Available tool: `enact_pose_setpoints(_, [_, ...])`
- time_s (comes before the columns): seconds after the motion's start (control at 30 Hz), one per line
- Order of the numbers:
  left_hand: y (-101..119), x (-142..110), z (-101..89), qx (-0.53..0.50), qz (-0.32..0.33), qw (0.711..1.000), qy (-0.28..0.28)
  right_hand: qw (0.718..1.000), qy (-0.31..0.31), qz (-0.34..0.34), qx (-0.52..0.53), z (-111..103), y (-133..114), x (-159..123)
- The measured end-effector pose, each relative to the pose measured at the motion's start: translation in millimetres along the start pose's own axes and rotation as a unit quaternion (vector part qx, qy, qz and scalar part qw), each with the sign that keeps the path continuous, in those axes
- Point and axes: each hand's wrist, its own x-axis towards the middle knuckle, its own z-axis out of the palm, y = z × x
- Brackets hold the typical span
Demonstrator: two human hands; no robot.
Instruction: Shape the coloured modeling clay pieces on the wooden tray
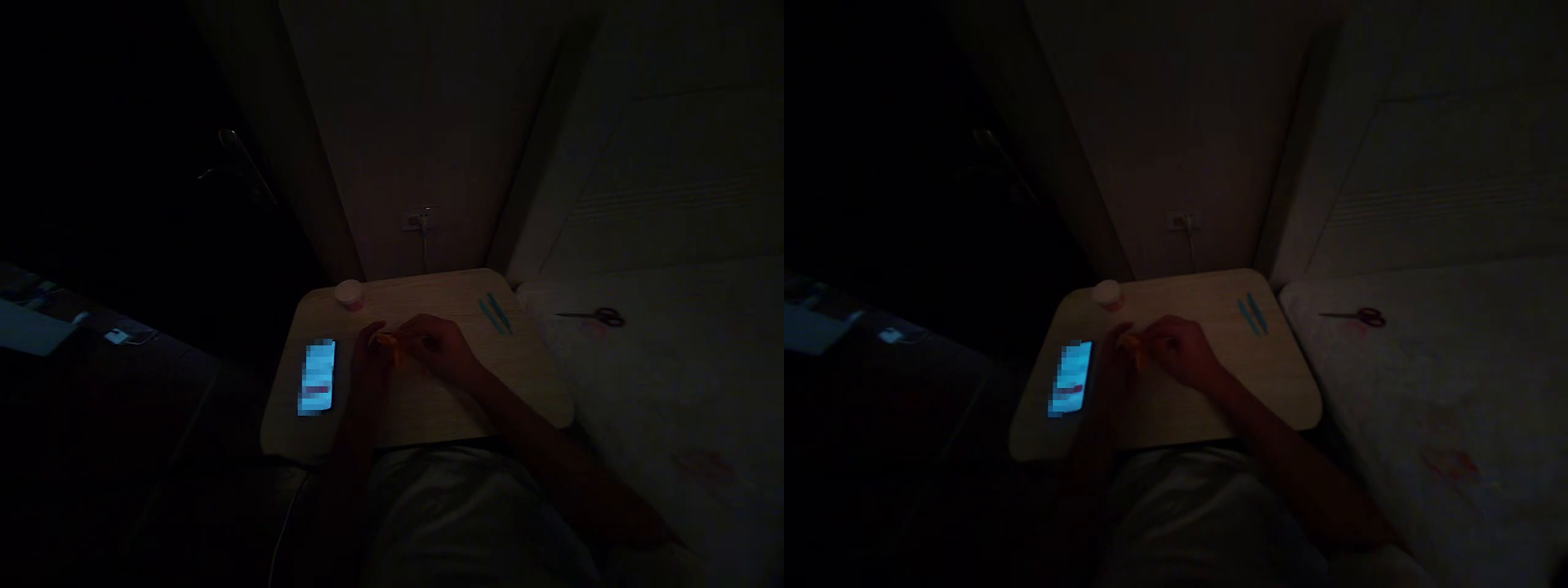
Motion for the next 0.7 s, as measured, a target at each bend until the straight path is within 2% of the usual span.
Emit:
enact_pose_setpoints(0.1, [1,2,-1.7,0.027,0.017,0.999,0.009,0.999,0.001,-0.023,-0.043,5,-5,-6])
enact_pose_setpoints(0.23, [3,5,-2.9,0.089,0.047,0.994,0.052,0.992,-0.007,-0.048,-0.113,11,-11,-12])
enact_pose_setpoints(0.37, [6,4,-3.3,0.099,0.056,0.991,0.071,0.986,0.014,-0.063,-0.153,16,-14,-15])
enact_pose_setpoints(0.57, [10,-3,-4.0,0.068,0.054,0.996,-0.002,0.986,0.07,-0.034,-0.146,15,-12,-16])
enact_pose_setpoints(0.7, [5,-7,-2.1,0.067,0.079,0.995,0.004,0.989,0.109,-0.016,-0.098,13,-7,-18])
